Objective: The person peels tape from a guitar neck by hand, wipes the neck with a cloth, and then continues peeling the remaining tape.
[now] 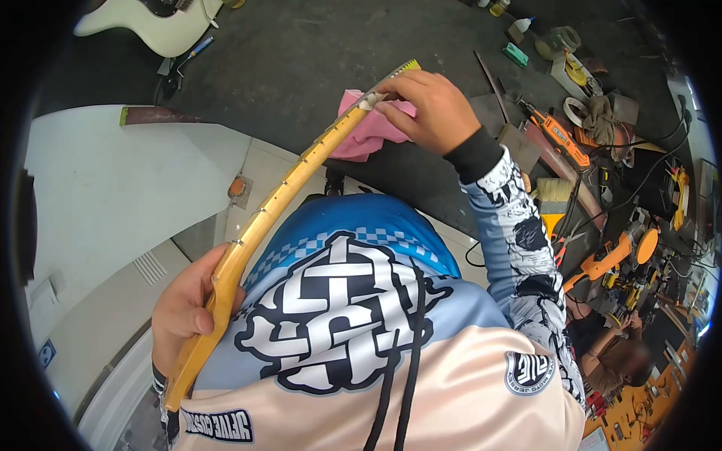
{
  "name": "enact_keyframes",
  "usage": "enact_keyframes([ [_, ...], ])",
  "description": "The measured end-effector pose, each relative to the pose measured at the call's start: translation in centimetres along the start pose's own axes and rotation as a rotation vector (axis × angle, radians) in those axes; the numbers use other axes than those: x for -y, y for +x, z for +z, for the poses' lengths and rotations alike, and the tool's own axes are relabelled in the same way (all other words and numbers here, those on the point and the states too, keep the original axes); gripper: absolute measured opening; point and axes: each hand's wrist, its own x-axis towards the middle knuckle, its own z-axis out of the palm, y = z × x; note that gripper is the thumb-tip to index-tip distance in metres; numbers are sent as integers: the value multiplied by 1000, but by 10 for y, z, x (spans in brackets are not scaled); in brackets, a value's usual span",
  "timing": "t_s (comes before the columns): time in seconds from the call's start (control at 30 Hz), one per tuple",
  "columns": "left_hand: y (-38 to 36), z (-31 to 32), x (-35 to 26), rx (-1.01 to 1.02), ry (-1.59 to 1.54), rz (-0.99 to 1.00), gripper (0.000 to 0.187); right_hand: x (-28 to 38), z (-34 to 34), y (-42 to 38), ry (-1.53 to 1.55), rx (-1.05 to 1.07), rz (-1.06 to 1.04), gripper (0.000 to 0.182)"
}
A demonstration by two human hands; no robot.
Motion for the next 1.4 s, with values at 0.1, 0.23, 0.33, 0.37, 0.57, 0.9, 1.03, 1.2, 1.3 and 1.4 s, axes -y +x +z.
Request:
enact_keyframes([
  [0.1, 5, 4, 0, 15, -21, 20, 127, 1, 5, -18, 57, -78, 68, 36],
  [0.23, 2, 5, 1, 13, -31, 33, 125, 10, 43, -29, 249, -238, 223, 35],
  [0.33, 1, 2, 2, 34, -27, 21, 124, 3, 50, -29, 315, -281, 196, 32],
  [0.37, 1, 2, 1, 38, -21, 18, 124, 0, 49, -28, 313, -267, 174, 31],
  [0.57, 1, 2, -2, 56, 10, 8, 120, -9, 29, -18, 173, -124, 24, 21],
  [0.9, 3, -7, -20, 153, 223, -67, 103, -11, 4, -4, -104, -16, -230, 22],
  [1.03, 2, -11, -31, 145, 554, -65, 102, -9, -6, 3, -146, 55, -270, 20],
  [1.2, 1, -9, -44, 91, 755, -102, 100, -9, -19, 5, -191, 102, -280, 24],
  [1.3, 4, -10, -49, 108, 863, -128, 100, -15, -29, -12, -194, 98, -206, 33],
  [1.4, 5, -8, -53, 124, 923, -135, 101, -14, -22, -25, -147, 15, -134, 42],
])
